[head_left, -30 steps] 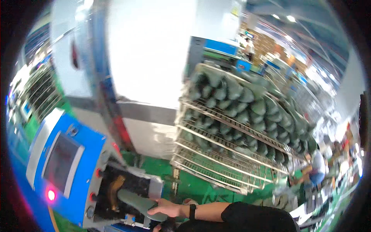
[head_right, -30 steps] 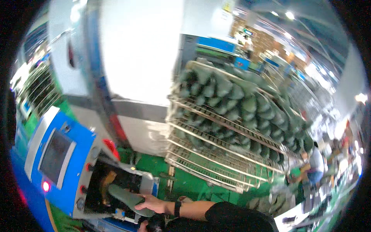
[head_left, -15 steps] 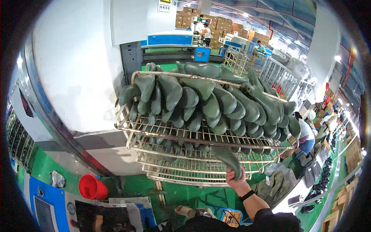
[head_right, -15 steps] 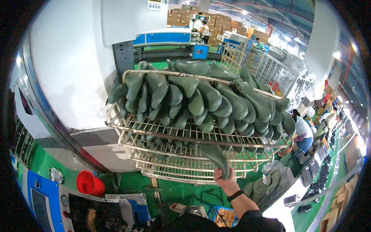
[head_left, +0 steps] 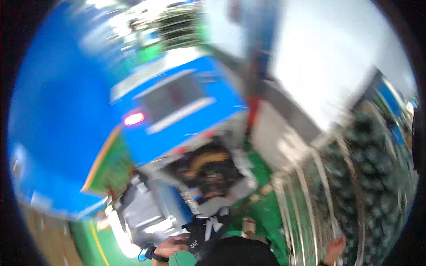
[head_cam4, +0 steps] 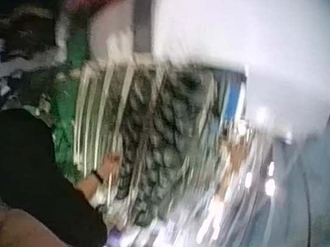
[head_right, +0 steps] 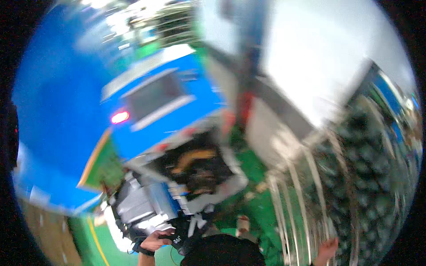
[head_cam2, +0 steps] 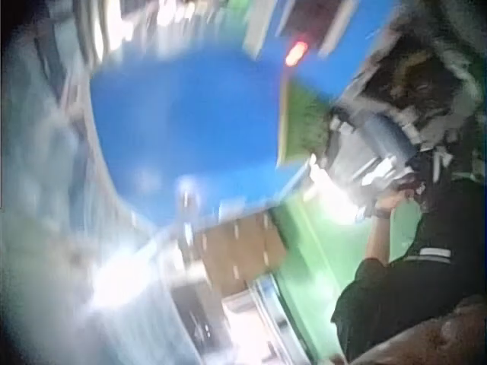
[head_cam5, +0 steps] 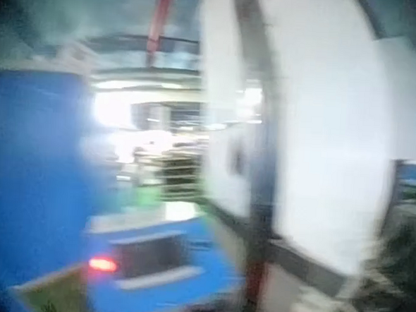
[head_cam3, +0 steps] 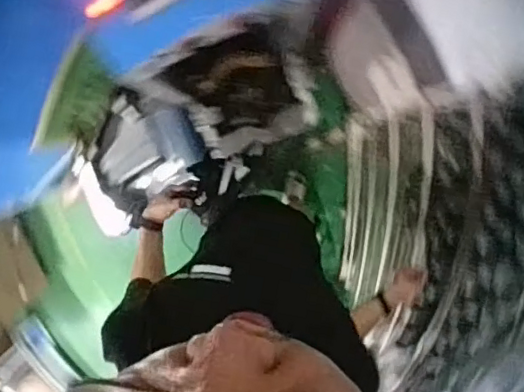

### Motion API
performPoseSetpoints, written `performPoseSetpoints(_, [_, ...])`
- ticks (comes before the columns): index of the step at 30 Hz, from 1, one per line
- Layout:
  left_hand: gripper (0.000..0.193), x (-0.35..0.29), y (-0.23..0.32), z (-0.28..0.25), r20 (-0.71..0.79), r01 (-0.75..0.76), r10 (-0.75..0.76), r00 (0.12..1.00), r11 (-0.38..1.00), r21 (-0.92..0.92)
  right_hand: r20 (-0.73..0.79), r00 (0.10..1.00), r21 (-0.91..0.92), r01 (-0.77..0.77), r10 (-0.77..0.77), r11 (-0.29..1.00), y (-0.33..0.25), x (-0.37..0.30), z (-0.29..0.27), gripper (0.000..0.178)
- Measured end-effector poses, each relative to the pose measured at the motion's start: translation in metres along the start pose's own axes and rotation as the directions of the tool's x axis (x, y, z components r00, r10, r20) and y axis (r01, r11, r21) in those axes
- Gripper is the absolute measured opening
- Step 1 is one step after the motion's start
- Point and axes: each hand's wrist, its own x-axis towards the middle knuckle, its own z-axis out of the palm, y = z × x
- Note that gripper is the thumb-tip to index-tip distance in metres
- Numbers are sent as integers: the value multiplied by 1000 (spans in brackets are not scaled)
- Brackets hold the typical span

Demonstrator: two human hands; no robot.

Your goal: Operating industrial machinery to finish or heat-set shoes and inserting shoe lasts.

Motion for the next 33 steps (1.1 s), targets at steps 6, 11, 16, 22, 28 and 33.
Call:
performPoseSetpoints(6, [39,-109,-103,-74,-608,-133,207,767,977,165,25,915,-608,-305,402,733,104,-84,256,24])
performPoseSetpoints(11, [58,-69,-210,-139,-924,593,37,382,757,275,366,568,-809,-196,737,554,180,-160,391,20])
performPoseSetpoints(16, [57,-91,-230,-145,-921,441,-30,389,883,158,490,420,-869,171,764,464,216,-270,447,23])
performPoseSetpoints(22, [52,-199,-248,-19,-939,470,-115,326,881,56,364,217,-862,447,906,239,255,-316,466,23])
performPoseSetpoints(28, [46,-313,-306,210,-940,548,-336,-65,775,-315,272,60,-633,763,960,131,313,-304,472,34])
performPoseSetpoints(33, [33,-433,-381,431,-673,491,-233,-702,526,-695,181,-212,-411,871,960,270,360,-288,456,29])
